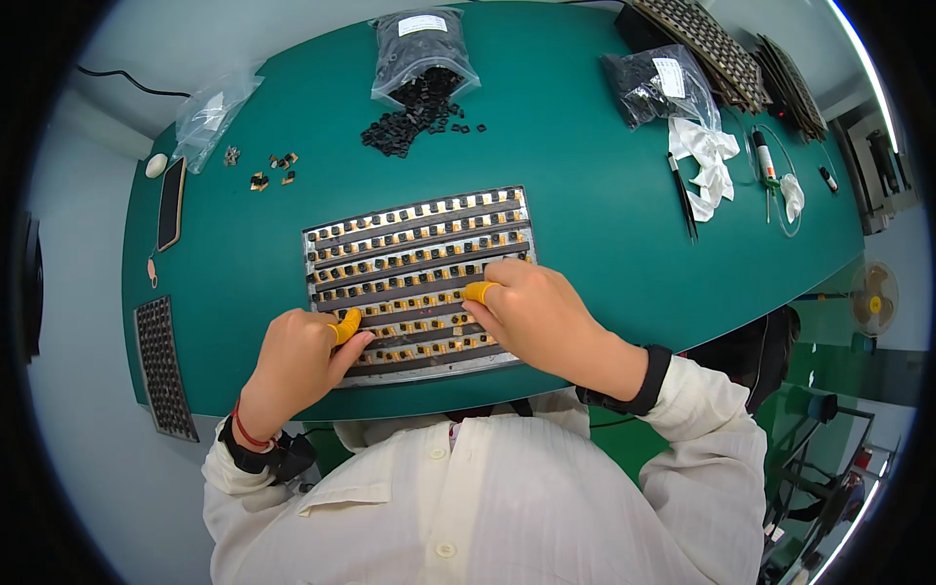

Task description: The person places small black components into a grid of slots on a metal tray using yellow finger cots. The person systematically fills the slots one by one, picking components from a pile on the table and inserting them into the tray.

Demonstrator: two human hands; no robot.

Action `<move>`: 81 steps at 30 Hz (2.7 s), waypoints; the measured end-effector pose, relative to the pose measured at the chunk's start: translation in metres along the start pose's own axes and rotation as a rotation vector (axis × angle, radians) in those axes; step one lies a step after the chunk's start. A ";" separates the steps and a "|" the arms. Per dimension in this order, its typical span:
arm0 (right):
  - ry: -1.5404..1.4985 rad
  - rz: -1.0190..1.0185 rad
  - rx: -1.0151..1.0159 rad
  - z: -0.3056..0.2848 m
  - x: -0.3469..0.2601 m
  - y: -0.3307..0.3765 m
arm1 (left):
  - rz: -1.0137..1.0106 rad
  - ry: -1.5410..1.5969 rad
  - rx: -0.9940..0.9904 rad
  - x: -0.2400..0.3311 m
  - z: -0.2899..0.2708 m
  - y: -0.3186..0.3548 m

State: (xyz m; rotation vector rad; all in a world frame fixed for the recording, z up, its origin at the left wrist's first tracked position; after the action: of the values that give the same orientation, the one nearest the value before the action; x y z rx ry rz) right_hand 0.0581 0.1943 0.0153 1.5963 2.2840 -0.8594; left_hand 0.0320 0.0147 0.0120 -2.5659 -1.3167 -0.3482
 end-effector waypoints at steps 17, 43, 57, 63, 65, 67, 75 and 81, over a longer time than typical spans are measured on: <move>0.019 -0.003 -0.018 -0.002 0.002 0.006 | 0.051 0.106 0.237 -0.043 -0.045 -0.094; 0.024 -0.001 -0.459 0.006 -0.009 -0.028 | -0.136 0.372 0.201 -0.057 0.004 -0.136; -0.044 0.153 -0.205 0.032 0.057 -0.134 | -0.104 0.290 0.239 -0.052 0.005 -0.136; -0.024 0.126 -0.158 0.040 0.056 -0.139 | -0.105 0.260 0.322 -0.072 -0.003 -0.123; -0.016 0.141 -0.171 0.038 0.058 -0.140 | -0.115 0.250 0.334 -0.075 -0.004 -0.120; -0.007 0.154 -0.170 0.033 0.059 -0.141 | -0.113 0.268 0.341 -0.073 -0.003 -0.120; -0.036 0.220 -0.083 0.014 0.076 -0.140 | -0.128 0.248 0.313 -0.056 0.008 -0.132; -0.083 0.235 -0.132 0.016 0.074 -0.136 | -0.208 0.165 0.270 -0.051 0.009 -0.136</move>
State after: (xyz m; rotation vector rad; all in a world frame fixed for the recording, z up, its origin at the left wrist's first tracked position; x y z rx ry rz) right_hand -0.0968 0.2105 0.0117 1.6933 2.0016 -0.6886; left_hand -0.1068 0.0558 0.0013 -2.1402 -1.4616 -0.3810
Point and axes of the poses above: each hand's wrist, its own y-axis away from the middle knuckle, its own z-axis out of the palm, x = y × z, the point moved 10 cm from there along -y, towards the middle knuckle, and after that the axes turned 13 degrees about x, right-handed, at the moved point
